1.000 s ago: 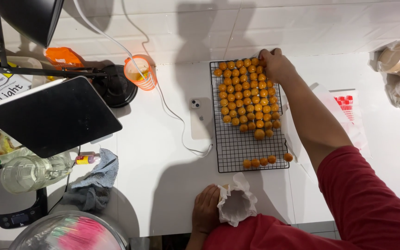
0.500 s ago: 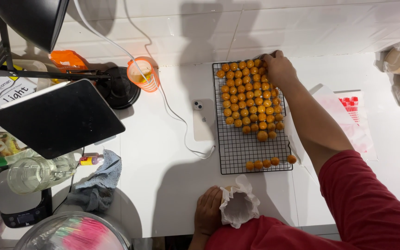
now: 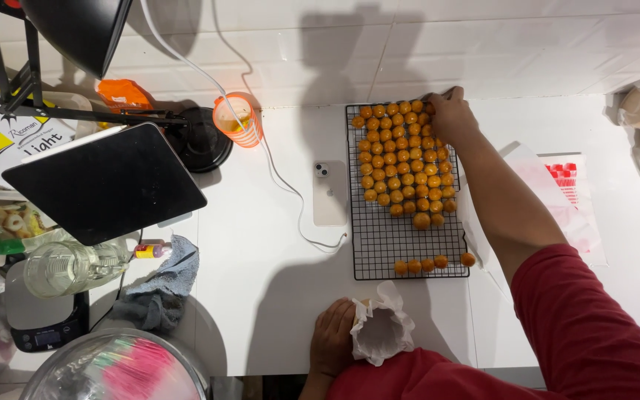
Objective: The person prepares a small paper cup with a liner and places fried dough balls from a wire rack into it one at a time by hand.
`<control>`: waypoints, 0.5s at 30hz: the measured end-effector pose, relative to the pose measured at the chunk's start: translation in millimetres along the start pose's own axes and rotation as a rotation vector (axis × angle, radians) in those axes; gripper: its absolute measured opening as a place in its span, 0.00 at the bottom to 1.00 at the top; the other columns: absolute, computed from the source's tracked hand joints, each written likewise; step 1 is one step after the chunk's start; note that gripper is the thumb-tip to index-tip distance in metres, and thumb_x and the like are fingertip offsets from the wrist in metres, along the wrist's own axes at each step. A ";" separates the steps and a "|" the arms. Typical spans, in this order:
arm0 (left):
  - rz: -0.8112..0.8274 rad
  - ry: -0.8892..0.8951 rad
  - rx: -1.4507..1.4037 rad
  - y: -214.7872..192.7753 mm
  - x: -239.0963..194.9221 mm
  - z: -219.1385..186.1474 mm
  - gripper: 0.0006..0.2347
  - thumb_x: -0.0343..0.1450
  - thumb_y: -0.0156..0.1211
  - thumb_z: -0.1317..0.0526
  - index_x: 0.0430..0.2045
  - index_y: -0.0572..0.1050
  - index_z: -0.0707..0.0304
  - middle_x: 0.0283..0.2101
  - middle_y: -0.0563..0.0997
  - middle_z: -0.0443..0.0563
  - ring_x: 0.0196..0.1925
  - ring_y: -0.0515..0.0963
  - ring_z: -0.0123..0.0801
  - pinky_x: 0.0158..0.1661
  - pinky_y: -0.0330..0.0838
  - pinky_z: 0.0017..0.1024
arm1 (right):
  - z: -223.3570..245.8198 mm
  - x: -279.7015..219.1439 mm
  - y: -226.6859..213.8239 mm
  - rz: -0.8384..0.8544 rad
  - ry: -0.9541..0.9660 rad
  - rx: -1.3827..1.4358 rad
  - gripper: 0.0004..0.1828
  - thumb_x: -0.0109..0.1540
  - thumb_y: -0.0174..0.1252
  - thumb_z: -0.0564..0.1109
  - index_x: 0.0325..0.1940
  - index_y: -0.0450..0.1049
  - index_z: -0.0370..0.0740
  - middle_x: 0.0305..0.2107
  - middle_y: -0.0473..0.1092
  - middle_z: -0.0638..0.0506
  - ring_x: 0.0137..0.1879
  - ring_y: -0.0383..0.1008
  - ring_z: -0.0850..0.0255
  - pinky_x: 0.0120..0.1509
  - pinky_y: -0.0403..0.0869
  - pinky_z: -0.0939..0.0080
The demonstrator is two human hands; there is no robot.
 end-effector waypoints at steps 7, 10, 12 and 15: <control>0.004 -0.013 -0.010 -0.5 1.1 -0.5 0.13 0.71 0.61 0.63 0.49 0.75 0.64 0.54 0.81 0.55 0.60 0.78 0.43 0.53 0.71 0.39 | 3.9 2.5 -1.5 0.001 0.025 -0.034 0.26 0.62 0.55 0.35 0.66 0.65 0.33 0.56 0.62 0.32 0.54 0.70 0.36 0.47 0.78 0.39; -0.001 -0.011 0.000 -1.4 1.2 -1.8 0.13 0.71 0.61 0.63 0.48 0.75 0.64 0.53 0.81 0.55 0.60 0.78 0.43 0.51 0.71 0.39 | -3.6 8.7 3.8 -0.018 -0.019 -0.054 0.24 0.62 0.57 0.36 0.63 0.68 0.31 0.55 0.64 0.33 0.53 0.71 0.37 0.45 0.78 0.40; -0.006 -0.010 0.011 -3.2 2.2 -2.6 0.13 0.71 0.61 0.62 0.49 0.75 0.64 0.53 0.81 0.54 0.60 0.78 0.43 0.51 0.71 0.38 | -10.8 12.6 6.1 -0.046 -0.050 -0.046 0.21 0.63 0.55 0.36 0.62 0.69 0.31 0.54 0.65 0.34 0.51 0.72 0.37 0.44 0.78 0.41; -0.014 0.003 0.006 -4.3 2.6 -3.1 0.13 0.71 0.61 0.64 0.48 0.75 0.65 0.53 0.81 0.55 0.59 0.79 0.43 0.54 0.72 0.39 | -16.1 9.9 -2.2 -0.065 -0.062 0.087 0.18 0.62 0.53 0.32 0.57 0.71 0.34 0.50 0.65 0.39 0.48 0.71 0.43 0.47 0.75 0.47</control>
Point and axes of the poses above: each hand's wrist, its own x-axis towards the middle knuckle, its own y-axis out of the palm, z = x × y, the point moved 6 cm from there along x, towards the middle knuckle
